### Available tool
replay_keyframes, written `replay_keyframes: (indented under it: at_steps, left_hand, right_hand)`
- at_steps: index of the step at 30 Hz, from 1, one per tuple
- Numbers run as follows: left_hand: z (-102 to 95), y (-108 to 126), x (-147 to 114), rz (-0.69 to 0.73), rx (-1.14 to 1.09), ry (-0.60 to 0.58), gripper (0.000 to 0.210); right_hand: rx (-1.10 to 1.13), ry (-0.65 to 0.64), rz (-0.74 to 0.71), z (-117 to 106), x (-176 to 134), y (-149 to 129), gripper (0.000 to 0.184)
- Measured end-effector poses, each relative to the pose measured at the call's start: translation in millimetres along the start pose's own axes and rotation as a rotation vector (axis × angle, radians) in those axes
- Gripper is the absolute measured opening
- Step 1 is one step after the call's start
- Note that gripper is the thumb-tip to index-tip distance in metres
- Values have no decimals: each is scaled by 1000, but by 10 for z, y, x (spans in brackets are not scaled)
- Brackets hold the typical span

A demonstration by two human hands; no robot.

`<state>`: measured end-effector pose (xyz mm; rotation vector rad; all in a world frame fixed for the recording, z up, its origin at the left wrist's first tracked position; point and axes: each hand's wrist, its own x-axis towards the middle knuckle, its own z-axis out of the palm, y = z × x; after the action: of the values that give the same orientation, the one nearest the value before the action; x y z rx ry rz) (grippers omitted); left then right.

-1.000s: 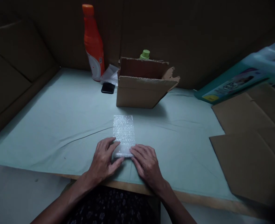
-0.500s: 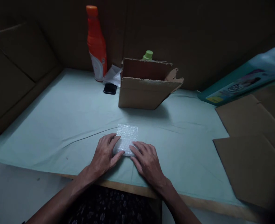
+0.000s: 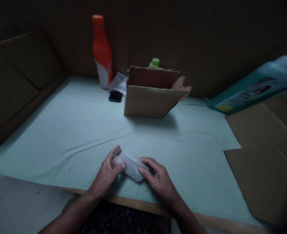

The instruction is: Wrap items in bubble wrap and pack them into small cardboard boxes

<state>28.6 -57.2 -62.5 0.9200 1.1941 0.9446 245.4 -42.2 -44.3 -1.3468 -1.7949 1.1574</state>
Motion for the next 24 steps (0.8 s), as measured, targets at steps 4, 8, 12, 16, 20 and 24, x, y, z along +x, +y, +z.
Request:
replay_keyframes:
  at_steps: [4, 8, 12, 16, 20, 24]
  left_hand:
    - [97, 42, 47, 82, 94, -72, 73]
    - [126, 253, 263, 355, 336, -62, 67]
    - [116, 907, 914, 929, 821, 201, 58]
    - [148, 1576, 1678, 1087, 1135, 343, 50]
    - [181, 1744, 1887, 1099, 1211, 161, 15]
    - [83, 1564, 1436, 1183, 1181, 73, 20]
  right_hand:
    - [54, -75, -12, -138, 31, 20, 56]
    - [145, -132, 100, -208, 73, 14, 22]
    - [134, -15, 108, -303, 49, 84, 23]
    - [56, 8, 96, -423, -69, 166, 24]
    - [-24, 70, 55, -609, -183, 174, 22]
    - [-145, 202, -37, -1023, -347, 170, 25]
